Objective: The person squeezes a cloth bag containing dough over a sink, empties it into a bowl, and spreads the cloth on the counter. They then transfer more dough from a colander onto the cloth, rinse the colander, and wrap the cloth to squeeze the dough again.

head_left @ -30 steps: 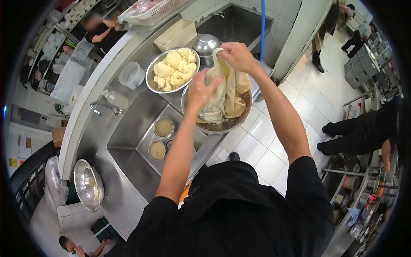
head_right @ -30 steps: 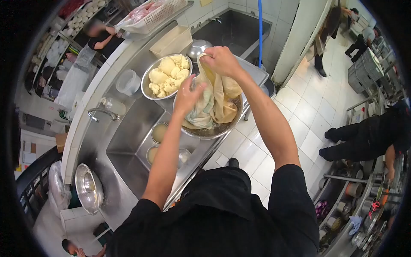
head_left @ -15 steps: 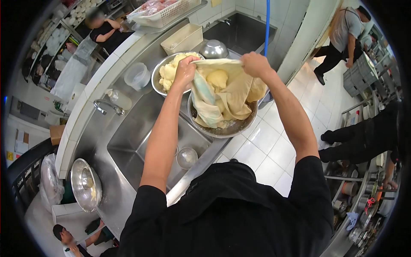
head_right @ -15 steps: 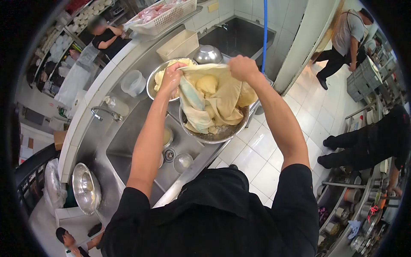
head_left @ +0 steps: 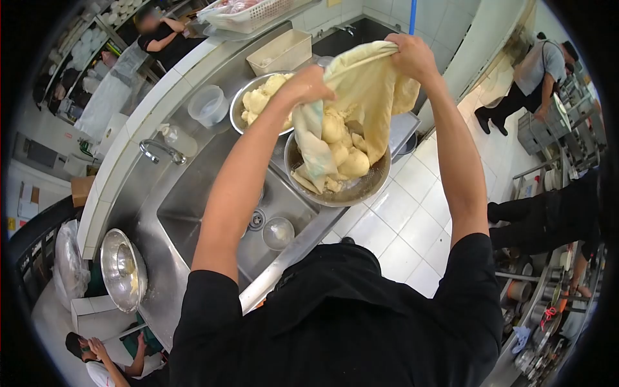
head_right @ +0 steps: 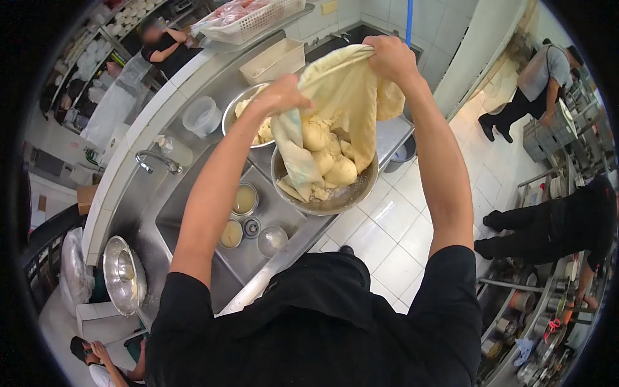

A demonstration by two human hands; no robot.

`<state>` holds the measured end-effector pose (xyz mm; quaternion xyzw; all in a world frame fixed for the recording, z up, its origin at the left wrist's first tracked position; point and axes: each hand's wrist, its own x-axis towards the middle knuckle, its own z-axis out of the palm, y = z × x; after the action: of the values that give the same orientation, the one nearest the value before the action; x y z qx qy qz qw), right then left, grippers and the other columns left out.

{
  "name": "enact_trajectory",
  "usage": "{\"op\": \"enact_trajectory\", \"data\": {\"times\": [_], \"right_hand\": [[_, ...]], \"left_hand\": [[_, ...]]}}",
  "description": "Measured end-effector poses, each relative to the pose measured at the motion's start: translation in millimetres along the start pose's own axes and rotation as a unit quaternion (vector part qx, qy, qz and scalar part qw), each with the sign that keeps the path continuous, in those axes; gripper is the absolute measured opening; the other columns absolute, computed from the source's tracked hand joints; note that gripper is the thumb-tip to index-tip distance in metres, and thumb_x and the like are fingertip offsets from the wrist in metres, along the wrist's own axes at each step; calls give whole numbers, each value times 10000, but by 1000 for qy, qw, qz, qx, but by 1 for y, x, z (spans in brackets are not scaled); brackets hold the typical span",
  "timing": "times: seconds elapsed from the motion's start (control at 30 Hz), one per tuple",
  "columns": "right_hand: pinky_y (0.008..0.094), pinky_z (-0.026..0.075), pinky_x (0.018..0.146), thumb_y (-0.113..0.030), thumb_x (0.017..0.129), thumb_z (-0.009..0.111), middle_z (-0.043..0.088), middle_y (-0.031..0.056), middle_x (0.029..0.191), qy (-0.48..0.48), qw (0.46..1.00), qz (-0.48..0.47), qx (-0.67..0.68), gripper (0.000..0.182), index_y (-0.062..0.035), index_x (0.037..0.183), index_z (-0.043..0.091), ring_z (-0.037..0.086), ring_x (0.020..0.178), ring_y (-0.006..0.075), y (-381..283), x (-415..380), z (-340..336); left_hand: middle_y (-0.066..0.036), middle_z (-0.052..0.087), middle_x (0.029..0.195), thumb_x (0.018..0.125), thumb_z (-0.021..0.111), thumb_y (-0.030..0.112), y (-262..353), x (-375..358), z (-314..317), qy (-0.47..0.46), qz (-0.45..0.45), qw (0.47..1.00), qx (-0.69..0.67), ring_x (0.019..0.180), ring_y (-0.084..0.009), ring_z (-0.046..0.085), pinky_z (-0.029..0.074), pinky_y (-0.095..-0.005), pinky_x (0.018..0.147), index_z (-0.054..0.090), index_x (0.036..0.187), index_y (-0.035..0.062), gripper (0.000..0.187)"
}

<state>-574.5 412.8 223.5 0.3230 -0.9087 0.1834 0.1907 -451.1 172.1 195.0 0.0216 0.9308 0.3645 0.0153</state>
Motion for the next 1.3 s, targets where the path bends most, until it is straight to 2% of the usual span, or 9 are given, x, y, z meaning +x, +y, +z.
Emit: {"op": "enact_trajectory", "data": {"times": [0.13,0.23,0.3,0.5,0.73,0.83,0.93,1.03,1.3], "right_hand": [[378,499,793,-80,791,531,656,124,913,7,986,-119,115,265,-55,1030,644,634,888,282,3,-15,13],[318,475,815,-93,840,521,632,56,896,-107,930,-17,351,210,-31,1009,627,596,880,172,-7,-45,26],[285,450,865,-108,891,492,619,5,934,-139,916,22,375,213,-42,1040,629,555,934,113,-4,-57,42],[275,426,940,-178,944,521,661,0,1077,-106,814,134,555,313,-52,1206,636,559,1010,104,-24,-85,49],[381,478,736,-218,839,670,625,189,863,-92,962,-28,257,273,-32,1002,555,611,794,324,-2,-88,32],[429,500,811,-240,772,748,662,193,948,-132,974,-64,172,423,-55,1111,575,621,899,387,28,-101,52],[475,502,906,-242,767,734,665,223,1030,-300,952,38,39,435,-41,1128,600,609,1035,418,23,-107,49],[454,529,889,-181,760,679,667,191,1091,-269,959,83,-44,312,-50,1043,674,630,1040,367,1,-91,39],[431,515,875,-116,765,637,669,203,1048,-198,964,-124,127,343,-26,1096,626,612,1038,386,-11,-57,68]], "left_hand": [[-243,677,1034,630,831,322,-6,-5,19,-52,-70,979,186,946,-333,664,503,-378,872,642,1112,-68,648],[-261,524,1349,693,801,367,-39,-12,39,-34,-94,966,237,1233,-340,532,437,-396,1003,569,1307,11,747],[-212,425,1459,781,748,378,-74,-9,57,-27,-73,973,-219,1324,-343,429,391,-402,1055,484,1412,84,745],[-167,514,1381,885,659,353,-90,7,109,-18,-106,931,-349,1229,-285,507,389,-438,1039,496,1395,88,598],[-152,627,1242,908,596,334,-40,28,100,-172,-116,977,-42,1140,-258,584,437,-385,975,568,1287,-12,514],[-115,681,1128,924,573,259,-69,38,93,-69,30,954,-290,1032,-216,625,465,-356,919,631,1224,12,393],[-88,685,1071,947,533,169,-29,7,45,-16,-44,918,-393,970,-173,625,488,-323,850,650,1161,1,296],[-87,671,1124,951,535,161,-17,-7,21,-18,-2,940,-342,1014,-154,620,482,-292,878,623,1194,6,301],[-45,634,1158,954,498,132,1,-32,-3,43,59,921,-383,1012,-150,592,484,-317,883,587,1249,51,319]]}}
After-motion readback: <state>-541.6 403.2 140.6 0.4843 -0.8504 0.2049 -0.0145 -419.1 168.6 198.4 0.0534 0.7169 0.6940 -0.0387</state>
